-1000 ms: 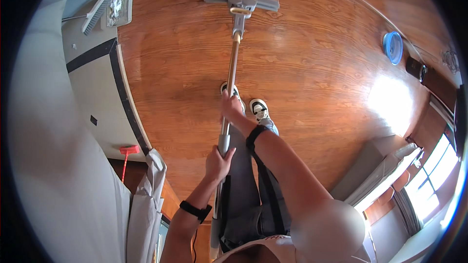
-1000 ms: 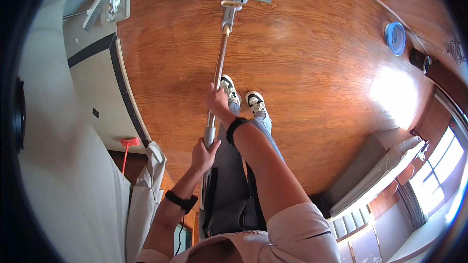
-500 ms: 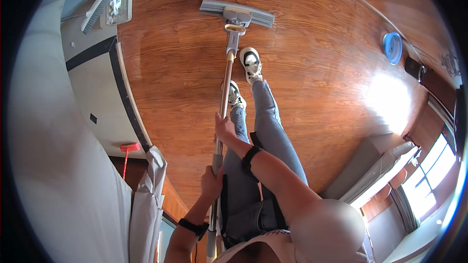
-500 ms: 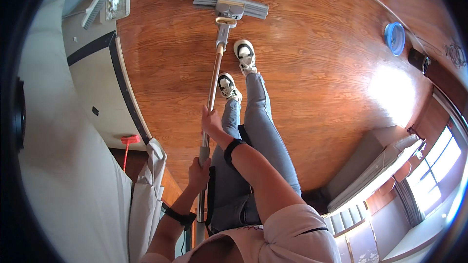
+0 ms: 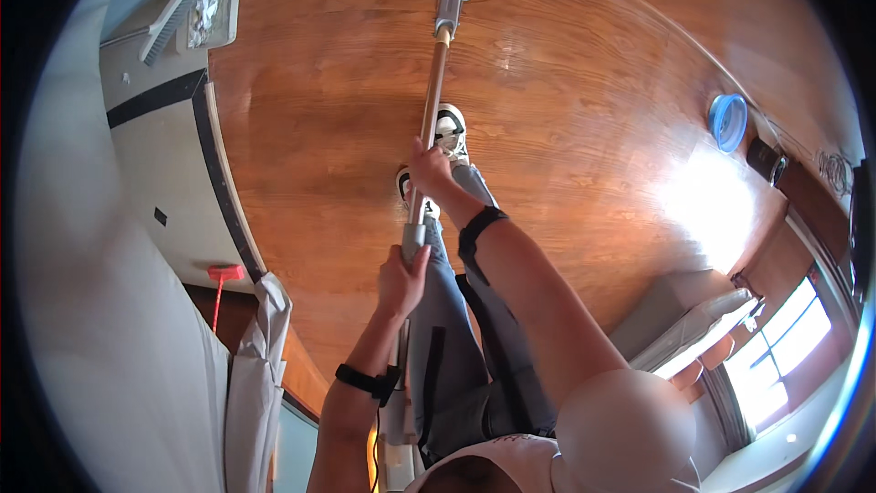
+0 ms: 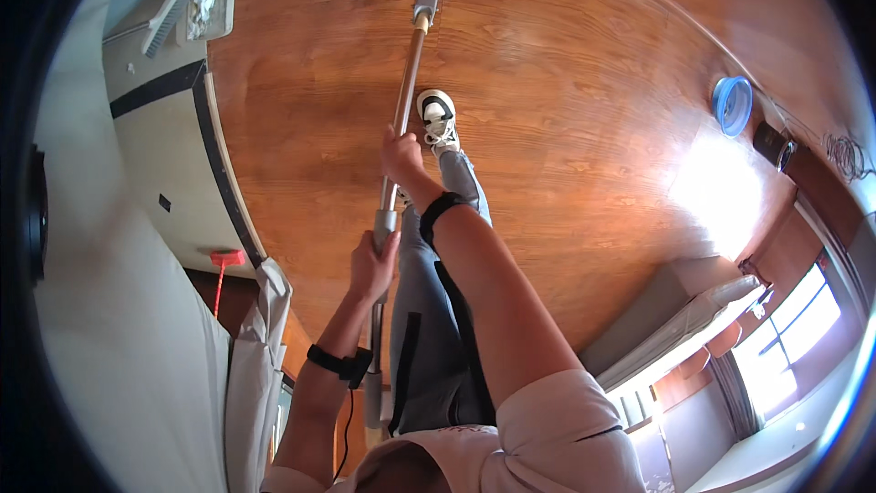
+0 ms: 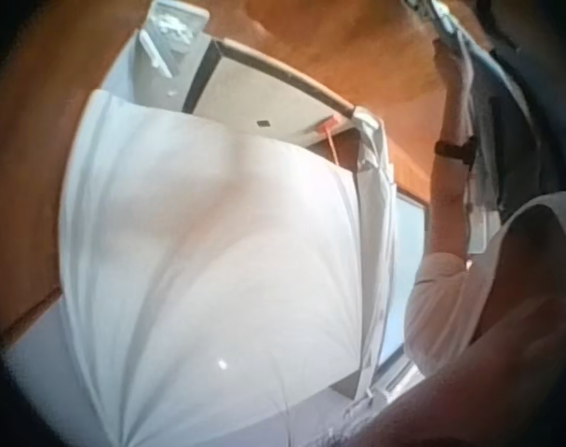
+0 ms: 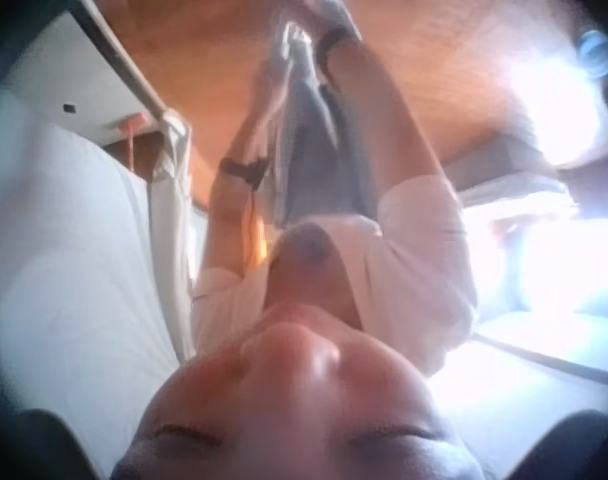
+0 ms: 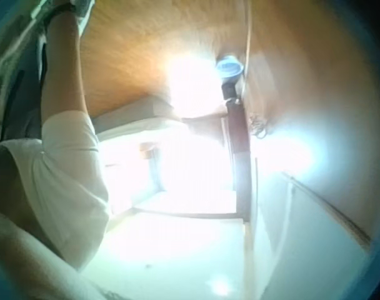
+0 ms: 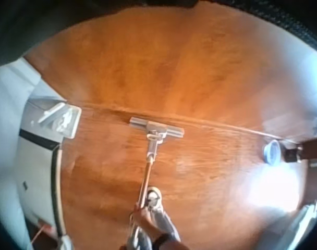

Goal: The person mops a wooden floor in a bedroom using a flat mop. They move the mop back and forth across the floor, covering a large area of the room. A blue bucket and some colorful wires are visible on the floor.

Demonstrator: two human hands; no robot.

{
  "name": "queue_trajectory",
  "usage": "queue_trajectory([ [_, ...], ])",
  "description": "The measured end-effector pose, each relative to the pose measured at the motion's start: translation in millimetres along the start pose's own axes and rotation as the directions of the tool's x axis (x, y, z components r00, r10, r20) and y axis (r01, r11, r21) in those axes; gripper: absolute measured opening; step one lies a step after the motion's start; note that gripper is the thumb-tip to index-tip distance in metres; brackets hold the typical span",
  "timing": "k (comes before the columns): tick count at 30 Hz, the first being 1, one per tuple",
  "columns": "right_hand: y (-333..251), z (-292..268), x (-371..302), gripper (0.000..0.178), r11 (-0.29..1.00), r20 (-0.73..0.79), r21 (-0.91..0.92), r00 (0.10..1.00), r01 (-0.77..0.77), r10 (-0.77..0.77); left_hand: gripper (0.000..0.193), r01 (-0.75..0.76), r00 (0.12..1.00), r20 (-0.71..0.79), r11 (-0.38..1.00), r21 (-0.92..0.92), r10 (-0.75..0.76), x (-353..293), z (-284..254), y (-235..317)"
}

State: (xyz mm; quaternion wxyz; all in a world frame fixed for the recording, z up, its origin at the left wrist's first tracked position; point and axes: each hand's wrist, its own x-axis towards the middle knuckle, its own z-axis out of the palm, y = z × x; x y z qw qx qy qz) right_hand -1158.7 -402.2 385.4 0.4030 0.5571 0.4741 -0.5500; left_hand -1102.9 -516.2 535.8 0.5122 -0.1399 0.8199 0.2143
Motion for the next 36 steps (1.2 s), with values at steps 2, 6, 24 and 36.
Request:
queue_trajectory([
  [2, 34, 15, 27, 0.056, 0.987, -0.214, -0.09, 0.965, 0.135, -0.152, 0.045, -0.018, 1.0, 0.012, 0.998, 0.057, 0.017, -6, -8, 11],
  [6, 72, 42, -38, 0.054, 0.996, -0.017, -0.083, 0.999, 0.042, -0.044, 0.044, 0.221, 0.973, 0.048, 0.972, 0.084, -0.226, -63, -7, -42],
  [24, 21, 13, 4, 0.053, 0.96, -0.071, -0.234, 0.983, 0.151, -0.172, 0.043, 0.265, 0.964, 0.024, 0.959, -0.1, -0.264, -19, -3, 6],
  [36, 5, 4, -55, 0.043, 0.976, 0.103, -0.189, 0.99, 0.11, -0.092, 0.034, 0.066, 0.981, -0.185, 0.998, -0.003, -0.065, -50, 5, 2],
])
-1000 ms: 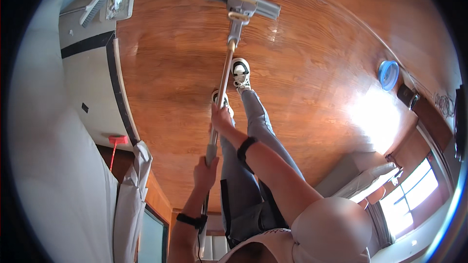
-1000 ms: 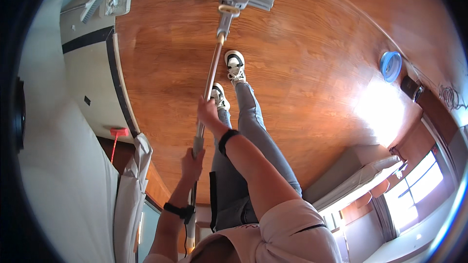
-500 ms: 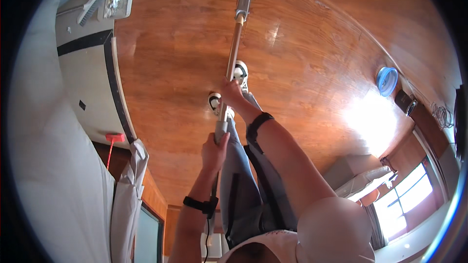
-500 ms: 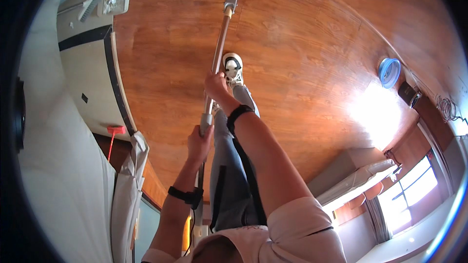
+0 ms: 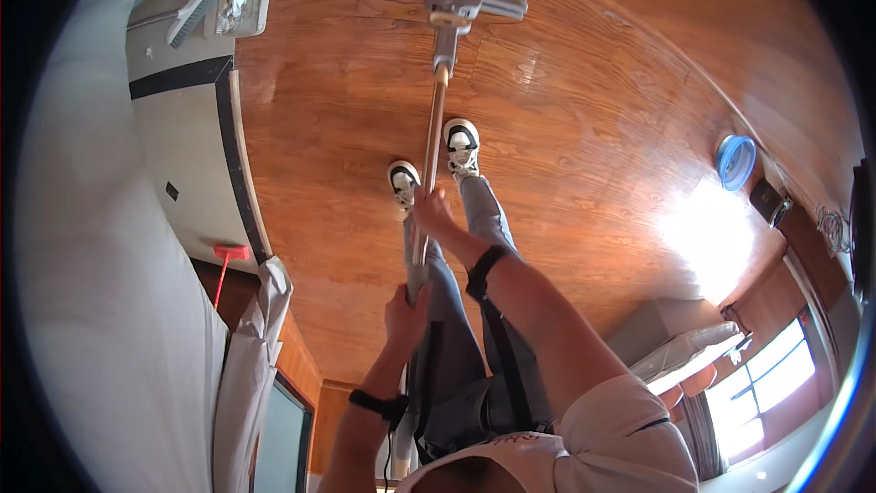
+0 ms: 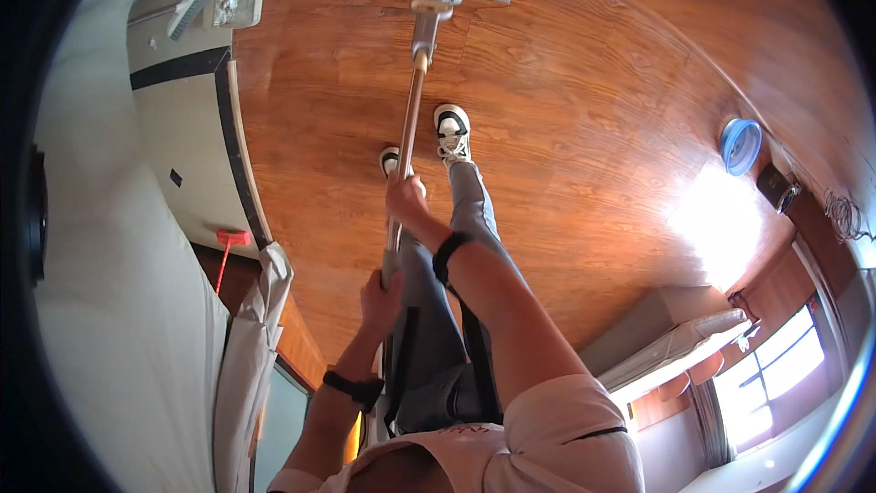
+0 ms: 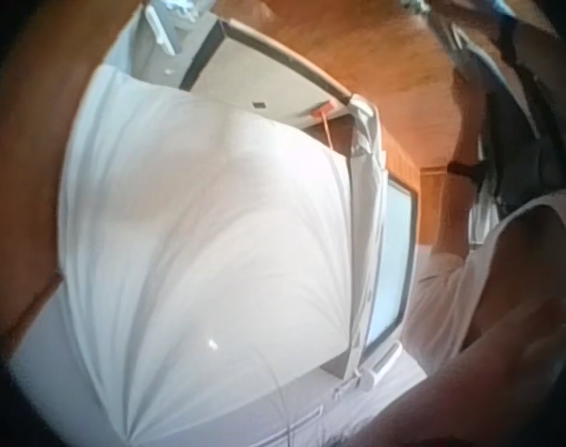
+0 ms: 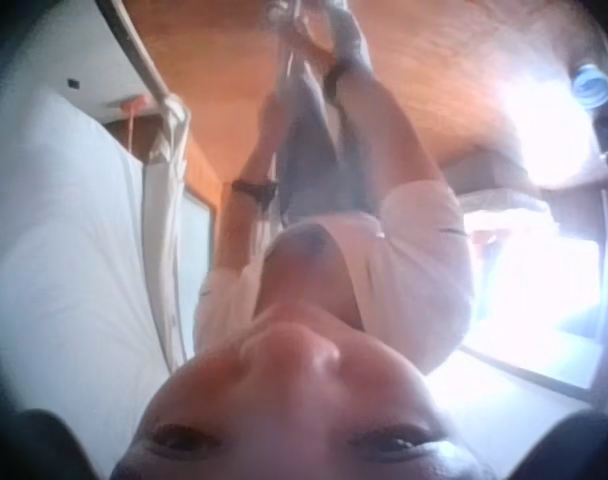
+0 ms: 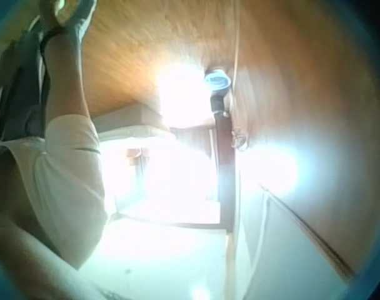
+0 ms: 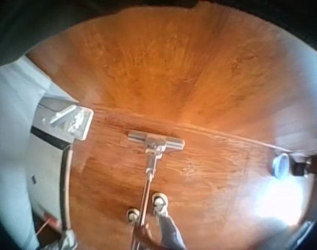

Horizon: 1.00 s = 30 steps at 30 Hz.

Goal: The person mops a wooden floor in a bedroom using a flat mop. They move the mop back and forth across the floor, covering a large area of the room. A blue bucket and some colorful wires are visible on the floor.

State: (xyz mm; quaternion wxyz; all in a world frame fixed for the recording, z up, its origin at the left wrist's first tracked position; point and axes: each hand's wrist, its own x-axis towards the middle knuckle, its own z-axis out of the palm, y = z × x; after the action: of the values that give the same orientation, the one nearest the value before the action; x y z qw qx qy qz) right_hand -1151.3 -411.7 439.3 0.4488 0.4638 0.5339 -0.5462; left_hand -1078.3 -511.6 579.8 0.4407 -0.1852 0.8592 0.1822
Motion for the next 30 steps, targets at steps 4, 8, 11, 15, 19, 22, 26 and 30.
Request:
queue_trajectory([
  [4, -41, -15, 53, 0.018, 0.94, 0.066, -0.308, 0.989, 0.146, -0.132, 0.035, 0.115, 0.99, 0.104, 0.983, -0.145, -0.101, 52, -3, 25],
  [8, -19, 24, 55, 0.028, 0.924, 0.093, -0.361, 0.991, 0.126, -0.099, 0.035, 0.08, 0.993, 0.093, 0.993, -0.089, -0.071, 49, -22, -10],
  [11, 17, 71, 37, 0.042, 0.996, 0.017, 0.068, 0.998, -0.059, 0.058, 0.044, 0.28, 0.939, 0.206, 0.96, 0.004, -0.275, 26, -47, -33],
  [15, 58, 132, -45, 0.046, 0.995, 0.087, 0.026, 0.992, -0.092, 0.089, 0.043, 0.388, 0.9, 0.188, 0.919, 0.065, -0.393, -59, -57, -120],
  [19, 126, 182, -53, 0.044, 0.993, -0.016, -0.111, 0.999, -0.032, 0.03, 0.04, 0.332, 0.926, 0.183, 0.943, 0.021, -0.33, -82, -68, -137],
  [22, 88, 167, -49, 0.044, 0.996, 0.064, -0.024, 0.994, -0.083, 0.085, 0.038, 0.267, 0.957, 0.115, 0.964, 0.006, -0.265, -63, -71, -124],
  [26, 11, 127, -8, 0.043, 0.985, 0.112, -0.006, 0.979, -0.171, 0.171, 0.038, 0.24, 0.968, 0.098, 0.965, -0.107, -0.23, -5, -64, -88],
  [30, -18, 107, 31, 0.044, 0.996, -0.034, -0.081, 0.998, -0.048, 0.045, 0.042, 0.22, 0.975, 0.08, 0.961, -0.169, -0.209, 37, -58, -57],
])
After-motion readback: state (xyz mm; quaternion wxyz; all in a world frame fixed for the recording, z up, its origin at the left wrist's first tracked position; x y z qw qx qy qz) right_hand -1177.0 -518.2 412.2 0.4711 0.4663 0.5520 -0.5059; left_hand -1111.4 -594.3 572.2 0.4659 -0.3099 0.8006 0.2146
